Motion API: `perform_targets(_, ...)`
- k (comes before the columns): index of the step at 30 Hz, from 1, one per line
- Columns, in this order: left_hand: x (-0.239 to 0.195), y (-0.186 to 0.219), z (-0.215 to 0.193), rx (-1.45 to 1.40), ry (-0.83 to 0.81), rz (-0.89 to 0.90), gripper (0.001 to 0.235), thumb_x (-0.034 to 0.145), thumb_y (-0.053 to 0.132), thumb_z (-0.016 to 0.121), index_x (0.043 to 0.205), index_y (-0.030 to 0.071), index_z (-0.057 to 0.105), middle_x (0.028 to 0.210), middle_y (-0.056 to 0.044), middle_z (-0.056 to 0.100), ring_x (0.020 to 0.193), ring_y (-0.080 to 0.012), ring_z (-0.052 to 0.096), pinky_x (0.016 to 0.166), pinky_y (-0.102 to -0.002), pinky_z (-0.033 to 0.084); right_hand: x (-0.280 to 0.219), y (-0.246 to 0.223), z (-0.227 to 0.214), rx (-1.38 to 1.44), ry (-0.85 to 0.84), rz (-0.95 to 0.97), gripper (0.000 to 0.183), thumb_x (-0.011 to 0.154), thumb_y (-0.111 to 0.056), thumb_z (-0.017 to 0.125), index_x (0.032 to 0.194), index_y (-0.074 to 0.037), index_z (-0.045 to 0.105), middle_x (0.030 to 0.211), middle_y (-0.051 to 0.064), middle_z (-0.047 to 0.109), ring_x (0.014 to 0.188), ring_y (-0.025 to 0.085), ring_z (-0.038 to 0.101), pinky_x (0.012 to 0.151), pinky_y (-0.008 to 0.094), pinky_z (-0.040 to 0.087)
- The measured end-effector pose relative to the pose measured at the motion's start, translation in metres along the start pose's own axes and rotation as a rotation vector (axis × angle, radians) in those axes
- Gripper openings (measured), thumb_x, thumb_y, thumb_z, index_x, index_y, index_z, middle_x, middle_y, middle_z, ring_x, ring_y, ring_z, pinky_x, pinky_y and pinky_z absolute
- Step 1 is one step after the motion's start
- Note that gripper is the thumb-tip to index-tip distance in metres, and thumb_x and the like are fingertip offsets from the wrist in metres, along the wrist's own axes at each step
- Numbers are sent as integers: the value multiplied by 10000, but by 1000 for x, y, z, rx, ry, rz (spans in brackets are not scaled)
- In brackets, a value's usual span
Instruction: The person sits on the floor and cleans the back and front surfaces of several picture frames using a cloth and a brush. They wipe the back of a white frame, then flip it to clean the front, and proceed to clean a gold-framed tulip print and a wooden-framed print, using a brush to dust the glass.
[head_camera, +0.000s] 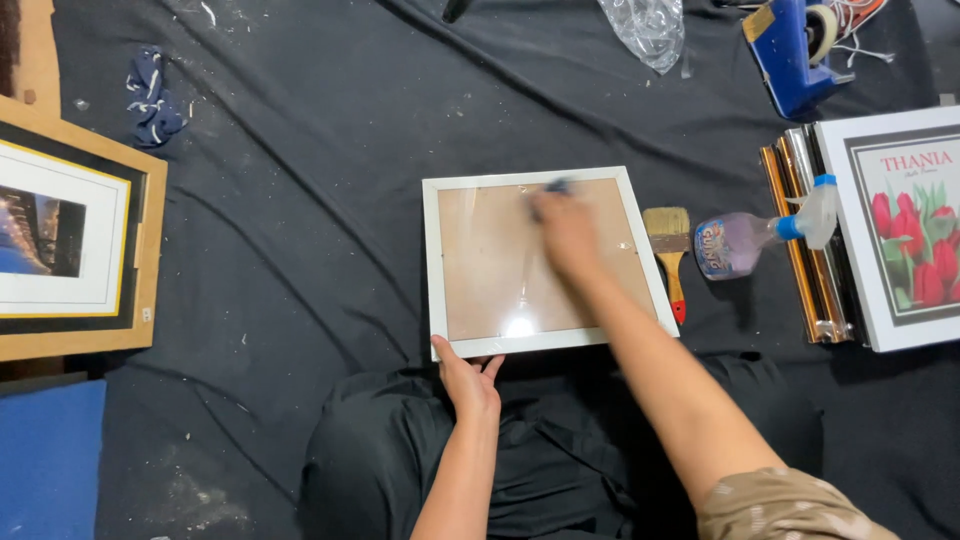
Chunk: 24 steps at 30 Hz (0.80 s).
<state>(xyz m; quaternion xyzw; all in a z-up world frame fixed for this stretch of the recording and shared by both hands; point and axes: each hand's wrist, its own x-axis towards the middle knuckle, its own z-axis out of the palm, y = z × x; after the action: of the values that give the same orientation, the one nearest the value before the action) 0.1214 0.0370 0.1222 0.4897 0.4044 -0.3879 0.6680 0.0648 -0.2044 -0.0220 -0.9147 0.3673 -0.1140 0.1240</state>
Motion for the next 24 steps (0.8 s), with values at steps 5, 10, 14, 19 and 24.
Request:
perform_targets(5, -3, 1, 0, 7, -40, -8, 860, 986, 624, 500, 1603, 114, 186, 1584, -184, 212, 1387, -462, 406, 1106, -625, 442, -42, 49, 3, -126, 80, 372, 387, 1010, -192, 567, 1387, -121, 620, 1291, 148, 675, 1289, 358, 549, 1088, 514, 404)
perform_targets(10, 20, -11, -6, 3, -48, 0, 877, 978, 624, 525, 1615, 131, 179, 1614, -204, 163, 1419, -477, 355, 1101, -630, 451, -92, -110, -26, 240, -145, 140, 330, 1029, -120, 480, 1286, -56, 678, 1175, 245, 698, 1156, 436, 631, 1000, 527, 473)
perform_targets(14, 29, -17, -10, 32, -47, 39, 844, 979, 670, 520, 1596, 159, 255, 1570, -177, 275, 1344, -417, 444, 1071, -590, 483, -121, -115, -41, 253, -54, -338, 424, 943, -183, 559, 1337, -309, 649, 1249, 82, 675, 1113, 317, 647, 899, 437, 517)
perform_targets(19, 14, -8, -10, -27, -97, 13, 888, 972, 638, 546, 1627, 165, 176, 1590, -201, 183, 1396, -474, 374, 1106, -621, 436, -125, 27, -43, -209, 162, 153, 381, 842, -114, 629, 1165, -257, 773, 1009, 105, 676, 761, 367, 694, 623, 500, 547)
perform_targets(24, 34, -15, -18, -17, -140, 4, 905, 963, 674, 546, 1624, 187, 165, 1565, -202, 242, 1383, -472, 422, 1116, -596, 441, -128, -33, -39, -374, 295, 87, 337, 802, -111, 705, 1137, -116, 748, 825, 133, 626, 654, 336, 632, 535, 442, 473)
